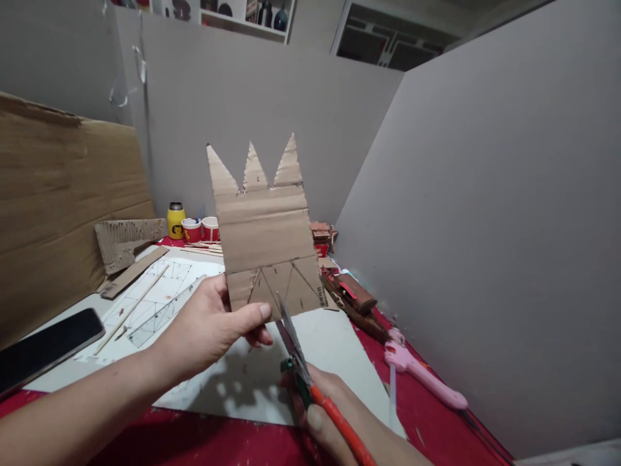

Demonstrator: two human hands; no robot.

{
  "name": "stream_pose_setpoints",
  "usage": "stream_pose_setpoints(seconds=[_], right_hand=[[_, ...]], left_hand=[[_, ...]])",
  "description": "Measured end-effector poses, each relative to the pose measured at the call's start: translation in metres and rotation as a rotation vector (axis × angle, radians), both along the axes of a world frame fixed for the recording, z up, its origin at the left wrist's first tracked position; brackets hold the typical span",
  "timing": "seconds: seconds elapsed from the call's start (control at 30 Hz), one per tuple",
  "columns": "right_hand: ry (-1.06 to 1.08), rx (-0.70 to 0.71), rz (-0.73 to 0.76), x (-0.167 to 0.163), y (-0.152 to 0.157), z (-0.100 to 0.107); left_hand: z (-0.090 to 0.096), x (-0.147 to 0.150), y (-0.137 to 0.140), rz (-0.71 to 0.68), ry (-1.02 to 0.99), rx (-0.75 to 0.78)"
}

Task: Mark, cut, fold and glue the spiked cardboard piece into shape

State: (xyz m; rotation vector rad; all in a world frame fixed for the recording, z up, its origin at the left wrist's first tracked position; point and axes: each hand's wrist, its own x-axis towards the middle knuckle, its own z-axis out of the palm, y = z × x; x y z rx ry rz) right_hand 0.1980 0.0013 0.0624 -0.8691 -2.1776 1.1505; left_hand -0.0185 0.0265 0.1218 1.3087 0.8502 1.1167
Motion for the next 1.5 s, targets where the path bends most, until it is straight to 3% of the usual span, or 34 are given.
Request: stream_pose_setpoints(seconds=[0.37,0.67,0.97,1.23,1.5], right_hand=[[0.003,0.019,0.040,0.000,0.000,0.004],[0.062,0.034,0.008,0.001,-0.001,-0.008],[0.099,-0.053,-0.051,0.003,-0.004,-0.015],[0.114,0.054,0.005,0.002,0.000,-0.012],[0.106,-0.023,-0.030,-0.001,0.001,-0.021]], left_hand=[[-0.005,0.000,0.000,-0.030,-0.001,-0.008],[-0.005,0.002,0.001,-0.035,0.009,-0.003],[-0.004,0.006,0.001,-0.014,0.021,0.003],[-0.004,0.005,0.000,-0.024,0.032,-0.009],[-0.006,0.004,-0.001,-0.058,0.001,0.012]])
